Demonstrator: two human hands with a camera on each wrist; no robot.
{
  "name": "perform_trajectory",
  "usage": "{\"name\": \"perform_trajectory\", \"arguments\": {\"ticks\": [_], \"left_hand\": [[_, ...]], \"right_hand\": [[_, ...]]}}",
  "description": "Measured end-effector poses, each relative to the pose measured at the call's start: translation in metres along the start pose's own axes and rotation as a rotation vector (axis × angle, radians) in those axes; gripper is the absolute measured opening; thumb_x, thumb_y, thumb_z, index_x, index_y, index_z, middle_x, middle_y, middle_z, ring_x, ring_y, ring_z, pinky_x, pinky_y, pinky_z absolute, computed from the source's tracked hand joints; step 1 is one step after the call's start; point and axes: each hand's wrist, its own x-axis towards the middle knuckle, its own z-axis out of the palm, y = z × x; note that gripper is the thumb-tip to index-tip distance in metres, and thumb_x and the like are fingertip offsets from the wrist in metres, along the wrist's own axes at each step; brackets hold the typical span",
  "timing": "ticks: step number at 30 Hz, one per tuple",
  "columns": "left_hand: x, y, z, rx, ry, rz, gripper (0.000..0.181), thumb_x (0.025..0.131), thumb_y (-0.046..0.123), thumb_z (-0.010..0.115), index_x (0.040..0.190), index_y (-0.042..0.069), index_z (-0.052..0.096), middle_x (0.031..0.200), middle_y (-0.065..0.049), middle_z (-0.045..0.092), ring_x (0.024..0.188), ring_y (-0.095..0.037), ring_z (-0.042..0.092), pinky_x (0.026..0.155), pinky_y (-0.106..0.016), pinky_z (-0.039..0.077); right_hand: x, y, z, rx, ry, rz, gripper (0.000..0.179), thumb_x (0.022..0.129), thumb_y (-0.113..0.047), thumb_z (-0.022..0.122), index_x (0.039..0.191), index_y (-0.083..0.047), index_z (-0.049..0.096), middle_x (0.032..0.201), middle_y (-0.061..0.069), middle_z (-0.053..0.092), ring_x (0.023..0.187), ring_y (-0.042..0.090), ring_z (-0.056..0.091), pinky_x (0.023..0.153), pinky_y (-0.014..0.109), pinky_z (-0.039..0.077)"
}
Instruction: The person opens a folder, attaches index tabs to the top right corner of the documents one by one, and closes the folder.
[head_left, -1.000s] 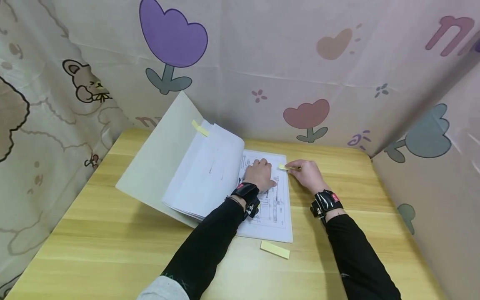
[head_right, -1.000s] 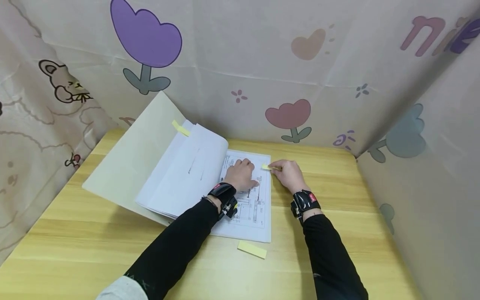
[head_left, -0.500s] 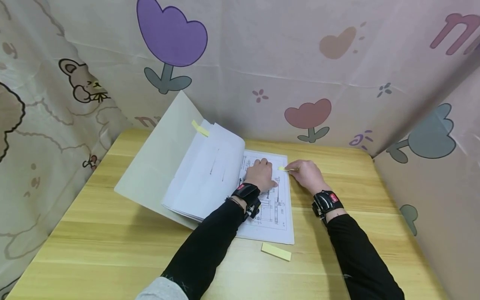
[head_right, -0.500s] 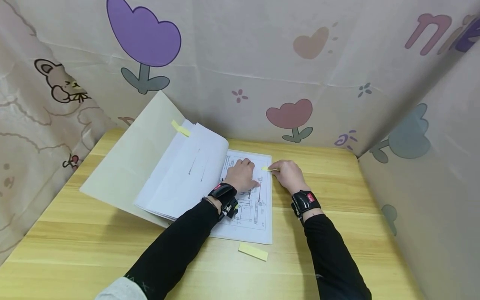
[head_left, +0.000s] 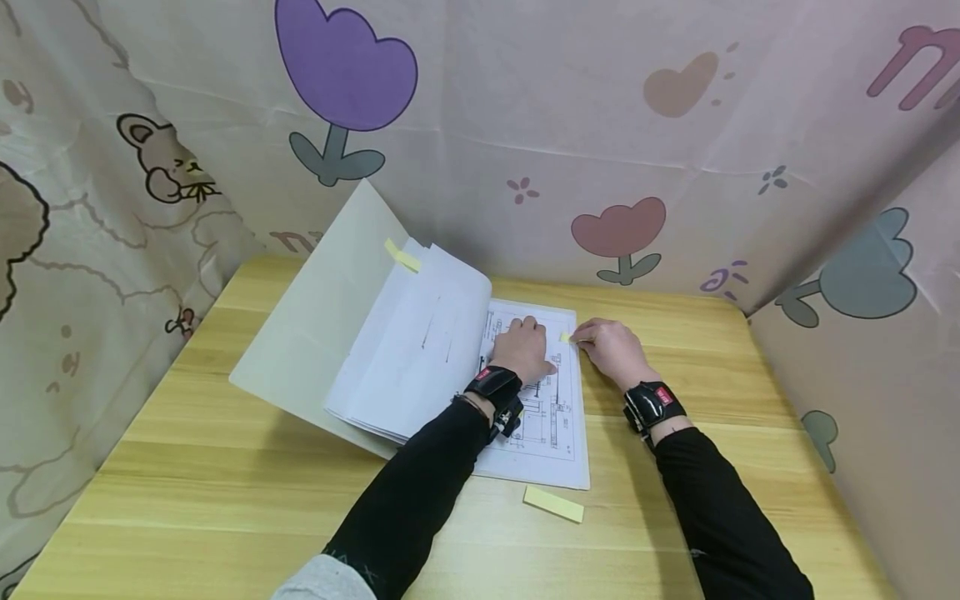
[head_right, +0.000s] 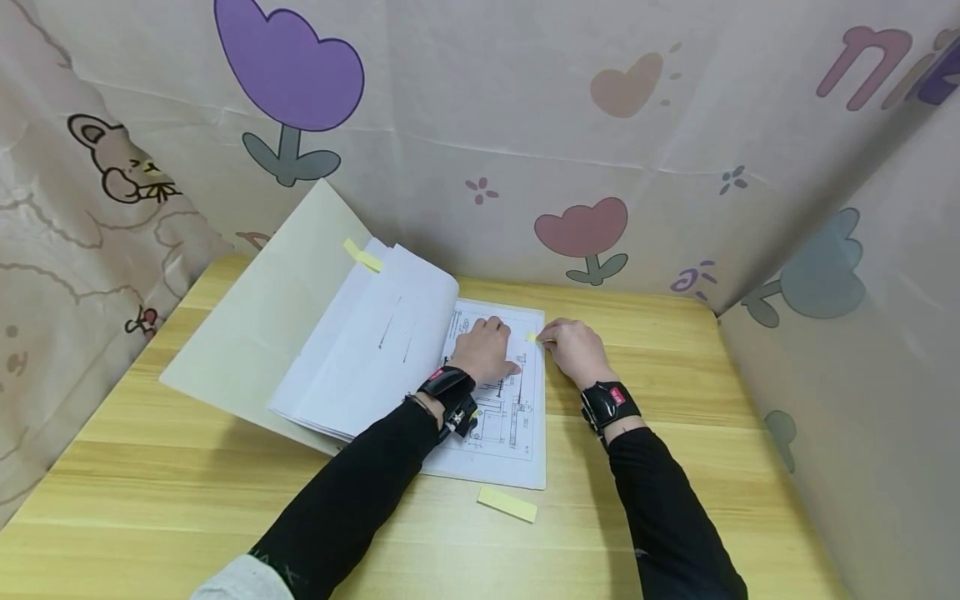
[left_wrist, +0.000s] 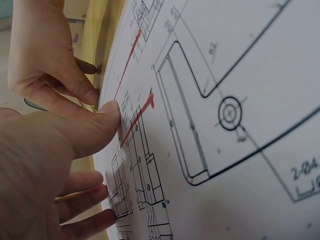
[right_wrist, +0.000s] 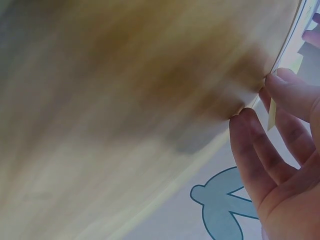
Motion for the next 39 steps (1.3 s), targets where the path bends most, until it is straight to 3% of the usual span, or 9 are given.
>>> {"name": "perform_trajectory", "arguments": {"ticks": [6,11,17,26,32,39], "left_hand": [[0.001,0.0,-0.001,-0.011,-0.006,0.01,0.078,0.092,0.056,0.074,0.15,0.009,0.052,0.146,-0.008,0.051,0.13,-0.024,0.05,0.101,-0.042,0.054],[0.002,-0.002,-0.004,0.035,-0.011,0.042,0.078,0.093,0.058,0.071,0.152,0.012,0.05,0.148,-0.006,0.051,0.13,-0.024,0.05,0.1,-0.043,0.054],[0.0,0.001,-0.009,0.102,-0.052,0.103,0.085,0.095,0.057,0.065,0.163,0.016,0.034,0.154,-0.006,0.046,0.134,-0.026,0.047,0.1,-0.043,0.053],[-0.004,0.009,-0.011,0.256,-0.062,0.143,0.092,0.094,0.063,0.06,0.168,0.033,0.014,0.151,-0.006,0.048,0.122,-0.023,0.048,0.079,-0.031,0.055],[0.001,0.015,-0.005,0.356,-0.076,0.129,0.085,0.095,0.069,0.052,0.167,0.039,0.017,0.146,-0.007,0.046,0.119,-0.025,0.048,0.065,-0.031,0.055],[0.003,0.022,0.003,0.382,-0.032,0.089,0.076,0.096,0.068,0.048,0.164,0.039,0.028,0.147,-0.008,0.044,0.125,-0.031,0.049,0.076,-0.045,0.062]], "right_hand": [[0.0,-0.001,0.0,-0.027,-0.007,-0.001,0.019,0.095,-0.003,0.074,0.111,-0.008,0.082,0.121,0.011,0.074,0.115,0.034,0.069,0.095,0.051,0.057],[-0.001,-0.001,-0.001,-0.031,-0.017,-0.005,0.019,0.096,-0.003,0.073,0.112,-0.008,0.081,0.122,0.012,0.073,0.116,0.035,0.068,0.093,0.052,0.057],[-0.001,0.003,0.0,-0.046,-0.02,-0.029,0.02,0.095,-0.003,0.073,0.113,-0.008,0.081,0.125,0.013,0.071,0.117,0.036,0.067,0.092,0.052,0.058],[-0.005,0.006,-0.002,-0.054,-0.066,-0.041,0.024,0.097,-0.006,0.072,0.12,-0.011,0.079,0.133,0.015,0.066,0.123,0.039,0.062,0.092,0.054,0.058],[-0.006,0.006,-0.001,-0.064,-0.077,-0.036,0.026,0.098,-0.007,0.071,0.122,-0.013,0.079,0.135,0.014,0.065,0.124,0.04,0.062,0.092,0.055,0.058],[-0.007,0.006,-0.003,-0.068,-0.071,-0.045,0.026,0.098,-0.005,0.071,0.121,-0.012,0.079,0.135,0.015,0.065,0.123,0.04,0.062,0.092,0.055,0.058]]}}
